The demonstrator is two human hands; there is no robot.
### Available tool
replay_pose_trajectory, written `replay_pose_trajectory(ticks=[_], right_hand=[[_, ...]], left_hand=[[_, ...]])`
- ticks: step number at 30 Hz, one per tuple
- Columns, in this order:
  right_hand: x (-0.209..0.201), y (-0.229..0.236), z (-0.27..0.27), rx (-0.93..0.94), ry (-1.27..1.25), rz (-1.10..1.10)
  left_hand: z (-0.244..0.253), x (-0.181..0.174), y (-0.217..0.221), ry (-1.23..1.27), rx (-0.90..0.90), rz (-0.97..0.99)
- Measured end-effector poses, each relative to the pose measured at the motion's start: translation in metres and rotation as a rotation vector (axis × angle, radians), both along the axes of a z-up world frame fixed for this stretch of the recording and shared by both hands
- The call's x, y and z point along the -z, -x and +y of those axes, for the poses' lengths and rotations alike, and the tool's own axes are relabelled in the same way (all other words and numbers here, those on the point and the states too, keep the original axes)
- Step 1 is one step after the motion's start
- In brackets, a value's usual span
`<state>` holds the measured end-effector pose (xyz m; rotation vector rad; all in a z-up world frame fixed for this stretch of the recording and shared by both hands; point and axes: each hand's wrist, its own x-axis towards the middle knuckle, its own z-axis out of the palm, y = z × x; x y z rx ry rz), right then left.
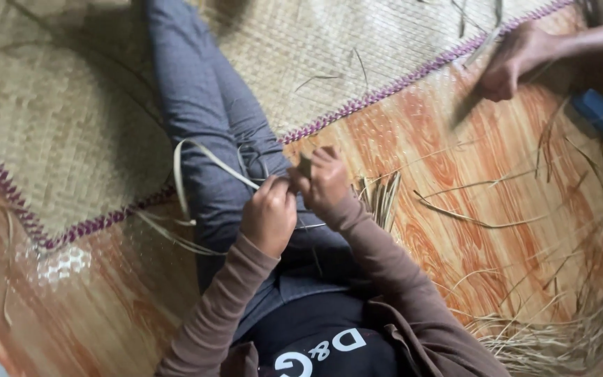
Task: Stripping thin fibers or strips from bamboo stalks using a small wooden hand tool while sitting on the floor.
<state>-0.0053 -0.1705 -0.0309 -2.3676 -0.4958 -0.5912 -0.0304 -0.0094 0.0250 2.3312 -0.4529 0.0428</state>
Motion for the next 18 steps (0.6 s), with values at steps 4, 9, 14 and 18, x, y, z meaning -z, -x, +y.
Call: replay_pose_trajectory(ticks=[4,9,14,18], right_hand=[[-0.021,-0.005,0.004,-0.065,0.103,-0.081],[-0.001,-0.008,-0.008,-0.114,0.089,-0.120],[0.022,-0.026,-0.021,-0.026,-0.096,-0.020],[0.080,-0.049,-0.050,0.169,0.127,-0.013]], left_hand=[[-0.002,0.004,0.000,-0.253,-0.001,-0.082],[-0.004,0.025,-0.008,-0.134,0.097,-0.093],[-0.002,-0.010,-0.008,-0.008,0.156,-0.097],[0.008,-0.050,0.001,0.213,0.251,0.012]])
